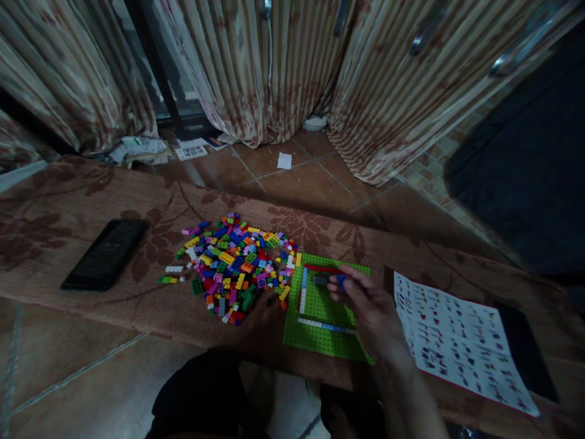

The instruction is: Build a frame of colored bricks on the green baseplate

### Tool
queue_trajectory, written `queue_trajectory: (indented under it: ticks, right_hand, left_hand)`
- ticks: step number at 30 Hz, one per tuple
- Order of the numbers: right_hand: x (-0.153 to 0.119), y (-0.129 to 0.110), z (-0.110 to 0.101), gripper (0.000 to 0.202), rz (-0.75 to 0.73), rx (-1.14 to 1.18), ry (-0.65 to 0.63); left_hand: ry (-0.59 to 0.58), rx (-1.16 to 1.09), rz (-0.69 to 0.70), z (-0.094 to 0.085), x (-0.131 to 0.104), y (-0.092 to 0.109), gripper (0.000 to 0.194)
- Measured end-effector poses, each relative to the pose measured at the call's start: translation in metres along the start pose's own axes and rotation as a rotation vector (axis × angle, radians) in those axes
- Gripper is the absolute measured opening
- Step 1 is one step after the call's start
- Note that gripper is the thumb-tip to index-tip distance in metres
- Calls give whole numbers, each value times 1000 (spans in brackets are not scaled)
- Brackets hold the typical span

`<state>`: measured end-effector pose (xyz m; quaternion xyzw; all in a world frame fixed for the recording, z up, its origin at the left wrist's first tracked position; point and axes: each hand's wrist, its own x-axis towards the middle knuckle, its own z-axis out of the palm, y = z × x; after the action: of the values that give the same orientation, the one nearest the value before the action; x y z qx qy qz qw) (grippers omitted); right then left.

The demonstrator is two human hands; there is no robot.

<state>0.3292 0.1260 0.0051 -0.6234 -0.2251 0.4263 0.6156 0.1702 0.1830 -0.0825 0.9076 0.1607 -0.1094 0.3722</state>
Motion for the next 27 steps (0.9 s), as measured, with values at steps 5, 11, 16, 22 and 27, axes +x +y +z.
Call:
queue_trajectory:
  ticks: [5, 11, 16, 22, 27]
  right_hand:
    - [7, -7, -33, 42, -119, -179, 276]
    - [9, -19, -46, 38, -237, -295, 500]
    - [10, -24, -57, 36, -218, -387, 505]
    - [6, -17, -73, 44, -194, -700, 333]
    - [3, -17, -73, 51, -156, -727, 349]
  left_hand:
    - [109, -48, -131, 10, 8, -9, 37]
    - [174, -63, -208, 12, 11, -19, 37]
    - [169, -58, -188, 7, 12, -10, 39]
    - [138, -52, -93, 39, -7, 66, 34]
    - [134, -8, -90, 51, -21, 92, 33]
